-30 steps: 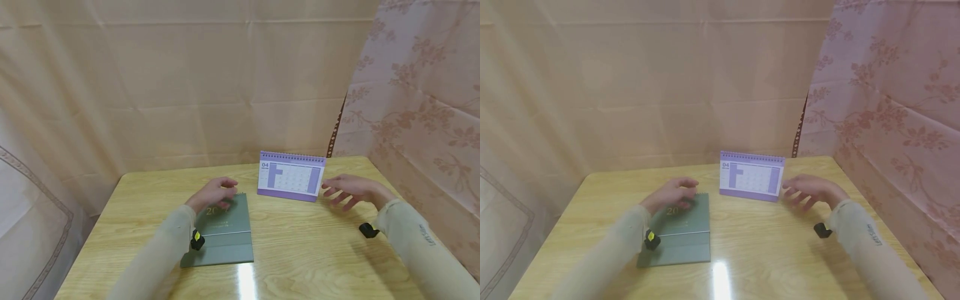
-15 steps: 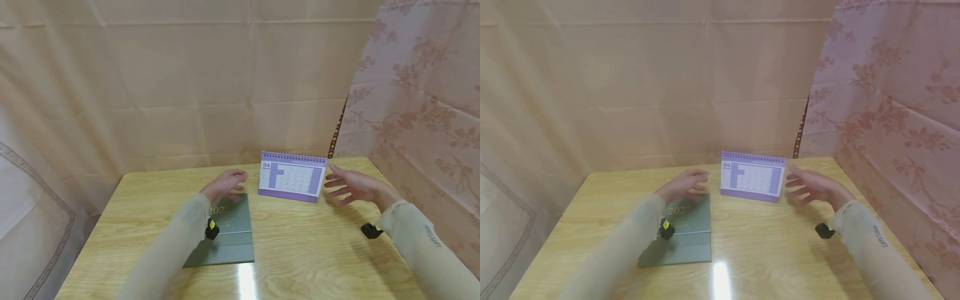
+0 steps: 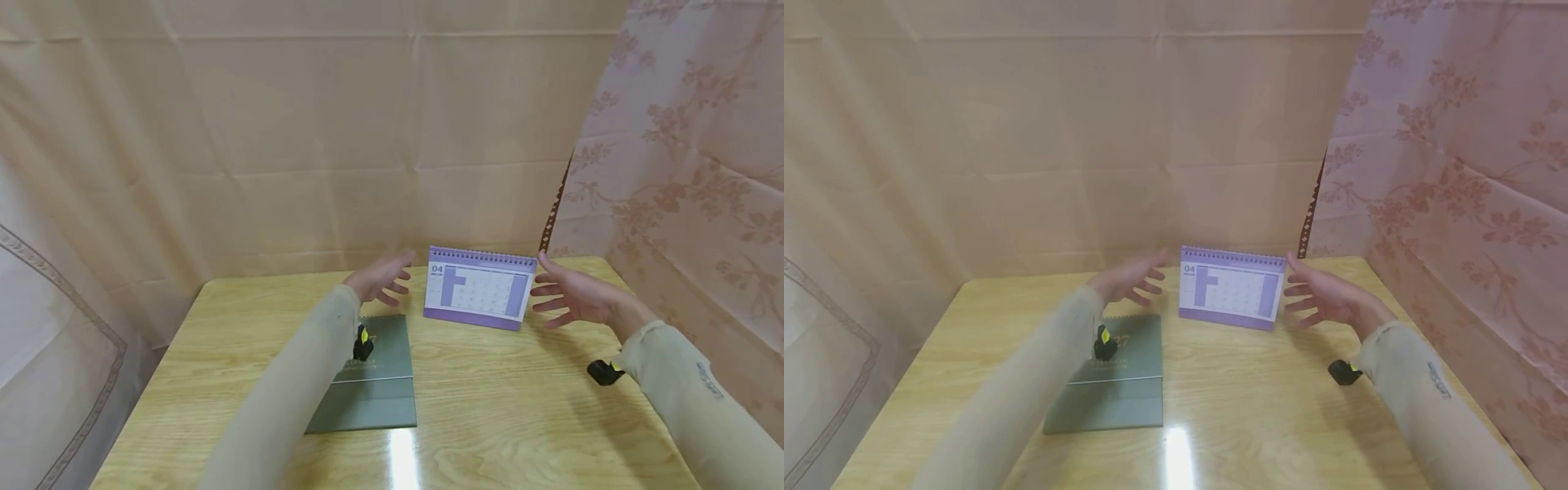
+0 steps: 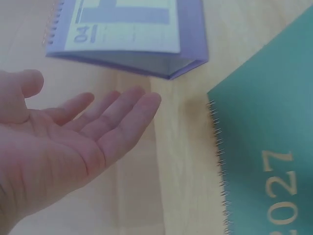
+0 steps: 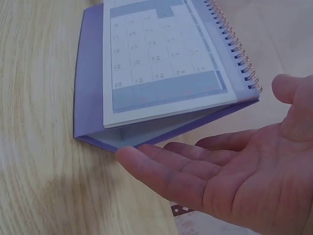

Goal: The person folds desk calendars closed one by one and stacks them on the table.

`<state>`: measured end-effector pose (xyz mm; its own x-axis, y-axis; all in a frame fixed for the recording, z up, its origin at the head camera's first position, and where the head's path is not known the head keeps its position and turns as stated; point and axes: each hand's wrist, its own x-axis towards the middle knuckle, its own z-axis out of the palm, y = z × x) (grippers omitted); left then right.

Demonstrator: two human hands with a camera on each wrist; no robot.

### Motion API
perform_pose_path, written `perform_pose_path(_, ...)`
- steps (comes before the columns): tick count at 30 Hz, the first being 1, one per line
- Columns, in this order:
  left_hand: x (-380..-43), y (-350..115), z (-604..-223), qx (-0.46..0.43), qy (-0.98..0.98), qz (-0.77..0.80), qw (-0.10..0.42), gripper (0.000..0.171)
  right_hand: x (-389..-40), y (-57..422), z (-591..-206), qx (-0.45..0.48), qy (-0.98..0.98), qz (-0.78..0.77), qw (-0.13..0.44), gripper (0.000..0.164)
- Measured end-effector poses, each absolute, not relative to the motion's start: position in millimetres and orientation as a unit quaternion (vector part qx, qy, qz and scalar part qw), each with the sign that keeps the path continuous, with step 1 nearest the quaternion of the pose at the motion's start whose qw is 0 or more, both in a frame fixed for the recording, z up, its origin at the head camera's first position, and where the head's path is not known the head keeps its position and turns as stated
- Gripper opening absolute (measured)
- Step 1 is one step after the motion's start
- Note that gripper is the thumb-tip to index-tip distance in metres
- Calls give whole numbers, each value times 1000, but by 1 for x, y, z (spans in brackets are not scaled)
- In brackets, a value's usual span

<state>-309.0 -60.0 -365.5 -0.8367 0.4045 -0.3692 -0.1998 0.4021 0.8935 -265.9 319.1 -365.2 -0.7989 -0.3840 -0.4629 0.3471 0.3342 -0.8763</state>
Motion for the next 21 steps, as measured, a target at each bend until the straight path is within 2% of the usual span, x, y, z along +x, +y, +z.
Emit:
perform_pose_path(11, -318, -44, -358, 47, 772, 555, 306, 79, -273, 317, -363, -21, 758, -572, 313, 101)
perform_pose_path(21, -318, -28, -360, 33, 769, 574, 279, 89, -280, 306, -370, -14, 754, -584, 301, 98)
